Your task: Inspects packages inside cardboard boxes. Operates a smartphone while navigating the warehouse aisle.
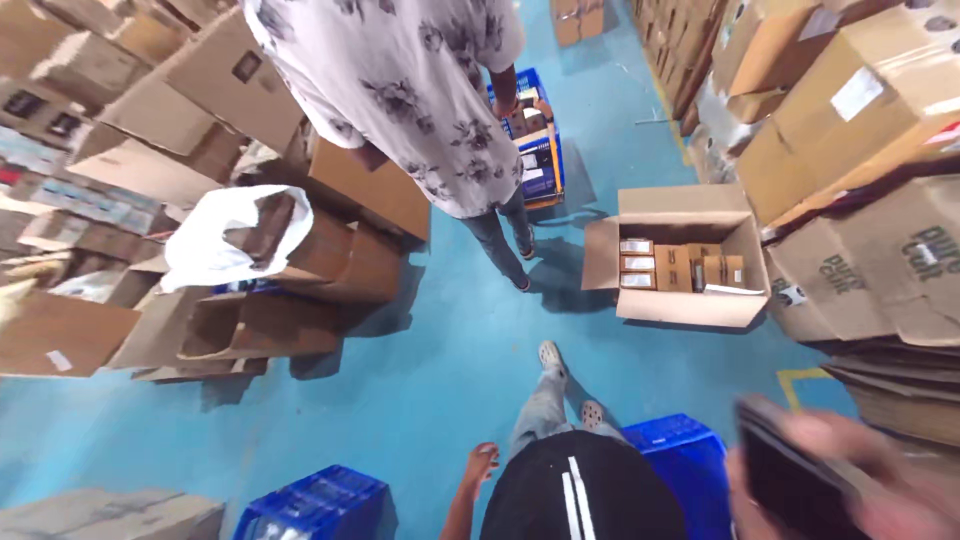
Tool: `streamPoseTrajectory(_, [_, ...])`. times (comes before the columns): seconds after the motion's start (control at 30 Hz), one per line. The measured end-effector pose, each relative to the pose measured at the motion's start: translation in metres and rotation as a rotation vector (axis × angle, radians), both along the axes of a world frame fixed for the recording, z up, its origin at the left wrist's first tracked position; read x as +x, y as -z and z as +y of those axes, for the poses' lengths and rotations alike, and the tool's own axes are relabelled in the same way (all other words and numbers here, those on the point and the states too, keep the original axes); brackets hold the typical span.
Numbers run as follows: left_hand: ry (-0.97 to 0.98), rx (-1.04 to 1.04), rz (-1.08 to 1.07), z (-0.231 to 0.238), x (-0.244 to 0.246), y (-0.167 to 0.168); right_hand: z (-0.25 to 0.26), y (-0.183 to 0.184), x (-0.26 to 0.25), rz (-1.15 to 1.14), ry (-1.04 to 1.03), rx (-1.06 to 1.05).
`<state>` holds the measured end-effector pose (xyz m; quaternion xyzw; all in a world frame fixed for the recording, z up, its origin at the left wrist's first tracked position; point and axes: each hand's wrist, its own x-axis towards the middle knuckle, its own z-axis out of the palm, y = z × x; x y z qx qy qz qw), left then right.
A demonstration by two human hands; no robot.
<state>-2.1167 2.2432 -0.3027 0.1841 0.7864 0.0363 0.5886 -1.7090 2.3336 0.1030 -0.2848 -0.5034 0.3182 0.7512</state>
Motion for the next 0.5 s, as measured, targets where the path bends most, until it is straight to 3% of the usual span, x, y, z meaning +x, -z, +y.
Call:
streamPoseTrajectory(0.07, [0.018, 0.008, -0.017, 0.052, 0.005, 0.011, 0.077, 0.041, -0.008, 0.096, -0.23, 0.021])
streamPoseTrajectory(0.17, [0.073, 0.04, -0.046, 0.149, 0.013, 0.02, 0.16, 0.098, -0.036, 0.608, -0.552, -0.24])
streamPoseTrajectory(0.23, [0.095, 0.028, -0.054, 0.211, 0.015, 0.015, 0.208, 0.122, -0.05, 0.805, -0.623, -0.393])
streamPoseTrajectory(0.4, [0.219, 0.052, -0.079, 0.388, 0.015, 0.043, 0.322, 0.132, -0.059, 0.884, -0.715, -0.499])
streamPoseTrajectory(0.5, [0.338, 0.192, -0.103, 0.514, 0.042, 0.027, 0.385, 0.123, -0.054, 0.877, -0.761, -0.514])
